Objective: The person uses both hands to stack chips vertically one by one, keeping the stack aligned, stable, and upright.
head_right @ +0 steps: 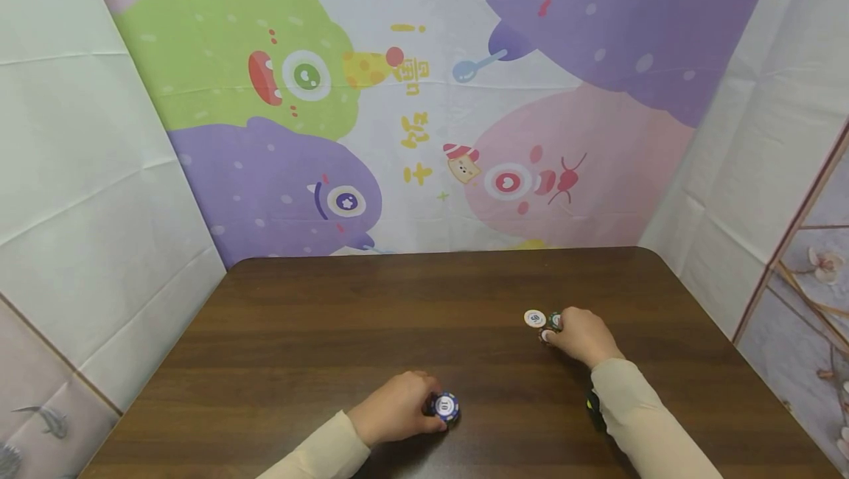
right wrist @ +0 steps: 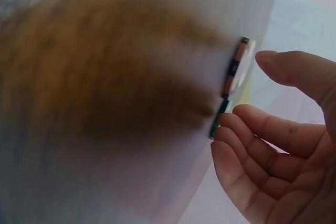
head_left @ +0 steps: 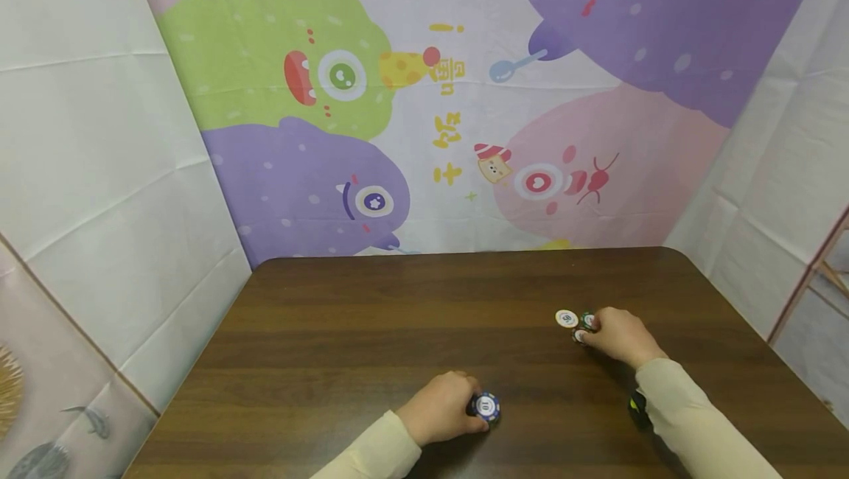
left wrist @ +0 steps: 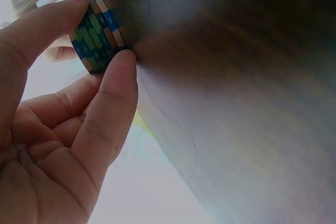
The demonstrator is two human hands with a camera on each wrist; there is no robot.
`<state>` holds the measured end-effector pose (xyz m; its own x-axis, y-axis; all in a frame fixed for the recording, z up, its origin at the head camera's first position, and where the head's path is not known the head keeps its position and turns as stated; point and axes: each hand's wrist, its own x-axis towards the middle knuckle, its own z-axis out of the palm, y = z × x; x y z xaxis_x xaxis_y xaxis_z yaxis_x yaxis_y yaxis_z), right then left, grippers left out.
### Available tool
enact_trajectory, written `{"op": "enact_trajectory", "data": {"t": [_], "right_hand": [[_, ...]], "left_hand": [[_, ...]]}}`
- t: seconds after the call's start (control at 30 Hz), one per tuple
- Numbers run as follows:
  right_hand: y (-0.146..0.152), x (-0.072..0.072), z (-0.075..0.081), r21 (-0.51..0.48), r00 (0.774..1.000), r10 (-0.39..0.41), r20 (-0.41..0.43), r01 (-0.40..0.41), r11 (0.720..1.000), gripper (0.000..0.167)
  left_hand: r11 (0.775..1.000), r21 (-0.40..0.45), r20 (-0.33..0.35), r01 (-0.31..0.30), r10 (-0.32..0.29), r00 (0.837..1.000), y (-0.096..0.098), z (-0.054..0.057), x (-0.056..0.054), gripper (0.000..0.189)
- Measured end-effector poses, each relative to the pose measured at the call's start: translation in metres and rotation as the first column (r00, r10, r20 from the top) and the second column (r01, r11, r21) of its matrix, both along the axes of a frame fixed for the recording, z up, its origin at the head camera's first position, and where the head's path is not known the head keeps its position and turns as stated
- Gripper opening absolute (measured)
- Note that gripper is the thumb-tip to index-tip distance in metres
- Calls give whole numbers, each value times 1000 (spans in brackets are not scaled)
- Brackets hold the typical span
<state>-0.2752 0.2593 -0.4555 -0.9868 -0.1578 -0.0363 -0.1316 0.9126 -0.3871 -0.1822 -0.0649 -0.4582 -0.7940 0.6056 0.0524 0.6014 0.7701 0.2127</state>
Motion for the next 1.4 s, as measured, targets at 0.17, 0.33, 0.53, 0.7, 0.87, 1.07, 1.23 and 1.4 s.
{"op": "enact_trajectory", "data": {"t": [0.17,0.33,0.53,0.7,0.87,1.07,1.23,1.4], "right_hand": [[-1,-2,-4,26,1000,4,-5,-4,1000,38],[-2,-3,-5,33,1000,16,-5,-16,999,38],[-5,-3,-5,46,1000,26,2,-26,999,37],[-6,-4,-4,54,999,37,-10,-37,998,38],[-6,-5,-6,57,999,32,-6,-32,998,38],[-5,-8,-9,56,999,32,-4,-31,998,39],[-4,-9,-10,43,1000,31,-2,-31,999,38],[-5,-7,-9,29,999,33,10,-33,999,36]], "left_hand": [[1000,-5,-3,1,-1,1000,0,0,1,35],[1000,-5,-1,-1,1,1000,0,0,1,35],[1000,-8,-2,-1,1,1000,0,0,1,35],[1000,-2,2,-4,4,1000,0,0,1,35],[1000,2,13,-11,10,1000,-1,0,1,36],[1000,2,11,-17,17,1000,-1,1,1,36],[1000,0,20,-20,20,1000,-1,2,1,36],[1000,2,37,-22,22,999,0,2,1,36]]}}
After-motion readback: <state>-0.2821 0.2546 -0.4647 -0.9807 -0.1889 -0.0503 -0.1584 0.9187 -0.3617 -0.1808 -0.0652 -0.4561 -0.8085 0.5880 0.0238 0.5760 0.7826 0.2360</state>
